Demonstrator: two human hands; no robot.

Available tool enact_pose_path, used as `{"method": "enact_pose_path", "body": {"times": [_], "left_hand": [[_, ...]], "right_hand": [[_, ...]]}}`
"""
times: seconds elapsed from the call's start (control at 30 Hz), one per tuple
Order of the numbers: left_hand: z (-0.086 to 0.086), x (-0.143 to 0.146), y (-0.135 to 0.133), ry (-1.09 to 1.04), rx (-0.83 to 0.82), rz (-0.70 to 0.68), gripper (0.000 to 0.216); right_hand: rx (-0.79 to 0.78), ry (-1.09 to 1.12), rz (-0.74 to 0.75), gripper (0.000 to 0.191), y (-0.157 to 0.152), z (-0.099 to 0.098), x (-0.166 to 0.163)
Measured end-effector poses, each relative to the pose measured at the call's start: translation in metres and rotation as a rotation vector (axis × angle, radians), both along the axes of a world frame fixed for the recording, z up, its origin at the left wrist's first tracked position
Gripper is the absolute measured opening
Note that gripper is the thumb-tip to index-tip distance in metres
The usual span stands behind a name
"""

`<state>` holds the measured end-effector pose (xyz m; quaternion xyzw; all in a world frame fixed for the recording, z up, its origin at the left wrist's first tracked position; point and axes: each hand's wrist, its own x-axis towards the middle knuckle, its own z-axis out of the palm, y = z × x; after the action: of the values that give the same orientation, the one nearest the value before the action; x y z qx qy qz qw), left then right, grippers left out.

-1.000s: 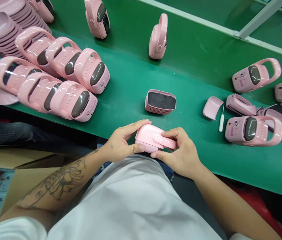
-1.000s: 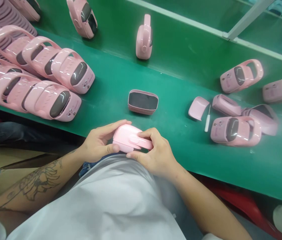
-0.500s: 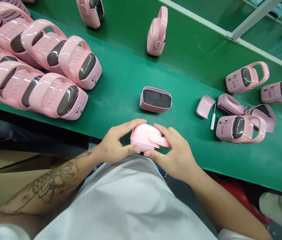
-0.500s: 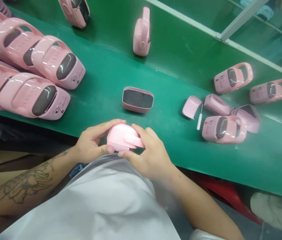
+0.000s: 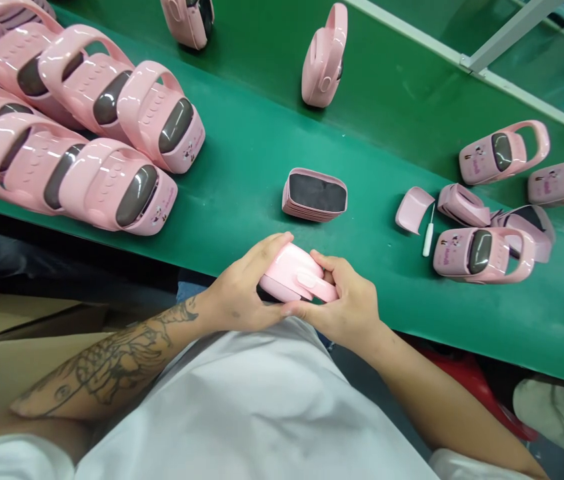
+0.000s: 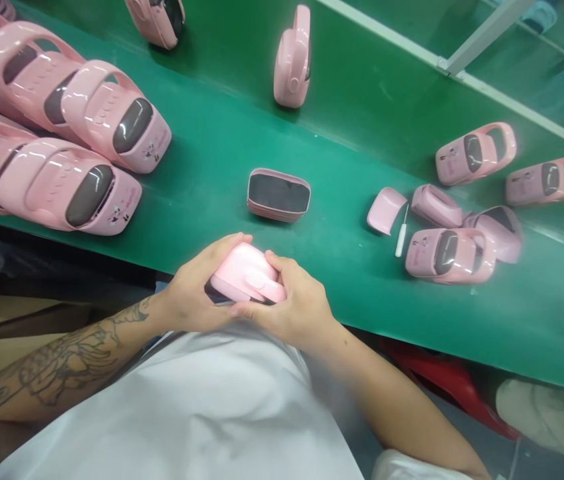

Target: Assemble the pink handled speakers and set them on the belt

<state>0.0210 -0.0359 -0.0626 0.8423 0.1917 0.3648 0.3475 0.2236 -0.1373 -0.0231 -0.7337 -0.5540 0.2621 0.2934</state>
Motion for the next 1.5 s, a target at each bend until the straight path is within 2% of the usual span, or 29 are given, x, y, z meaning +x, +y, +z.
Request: {"method": "enact_pose_path", "body": {"times": [0.1, 0.23, 0.43, 0.7, 0.77, 0.93, 1.03, 1.1, 1.23, 1.3, 1.37, 1.43, 1.5], "left_hand": [[0.002, 0.001, 0.0, -0.02, 0.046, 0.015, 0.105], [0.008, 0.004, -0.007, 0.007, 0.063, 0.098, 0.1], [0.009, 0.01, -0.013, 0.022, 0.13, 0.079, 0.095], [0.012, 0.011, -0.004, -0.072, 0.127, 0.021, 0.084], [0.014, 0.01, -0.004, -0.068, 0.103, 0.023, 0.082], [0.018, -0.002, 0.008, 0.075, -0.115, -0.097, 0.09], [0.015, -0.009, 0.021, 0.133, -0.198, -0.167, 0.096], [0.01, -0.011, 0.026, 0.123, -0.282, -0.156, 0.091], [0.006, -0.006, 0.017, -0.169, -0.713, -0.003, 0.078], [0.007, -0.002, 0.006, -0.303, -0.922, 0.0, 0.073], [0.008, 0.001, -0.003, -0.312, -1.05, -0.051, 0.068], [0.008, 0.001, -0.006, -0.257, -1.049, -0.075, 0.062], [0.009, -0.002, -0.002, -0.225, -0.862, 0.003, 0.06]], "right_hand": [[-0.006, -0.031, 0.109, 0.09, 0.001, 0.008, 0.006], [-0.012, -0.028, 0.22, 0.083, 0.005, 0.019, 0.011], [-0.026, -0.017, 0.148, 0.085, 0.005, 0.014, 0.011], [0.225, -0.116, 0.152, 0.076, -0.001, -0.002, 0.007], [0.208, -0.091, 0.135, 0.074, -0.001, 0.0, 0.006], [-0.023, 0.028, 0.143, 0.07, 0.004, 0.017, 0.012], [-0.037, 0.07, 0.129, 0.071, 0.006, 0.019, 0.019], [0.035, 0.139, 0.097, 0.075, 0.005, 0.014, 0.023], [0.237, 0.372, 0.016, 0.094, 0.002, -0.001, 0.013], [0.197, 0.537, 0.072, 0.097, 0.002, -0.006, -0.002], [0.16, 0.656, 0.095, 0.094, 0.003, -0.01, -0.017], [0.158, 0.68, 0.038, 0.089, 0.006, -0.01, -0.026], [0.149, 0.611, -0.02, 0.086, 0.008, -0.006, -0.024]]}}
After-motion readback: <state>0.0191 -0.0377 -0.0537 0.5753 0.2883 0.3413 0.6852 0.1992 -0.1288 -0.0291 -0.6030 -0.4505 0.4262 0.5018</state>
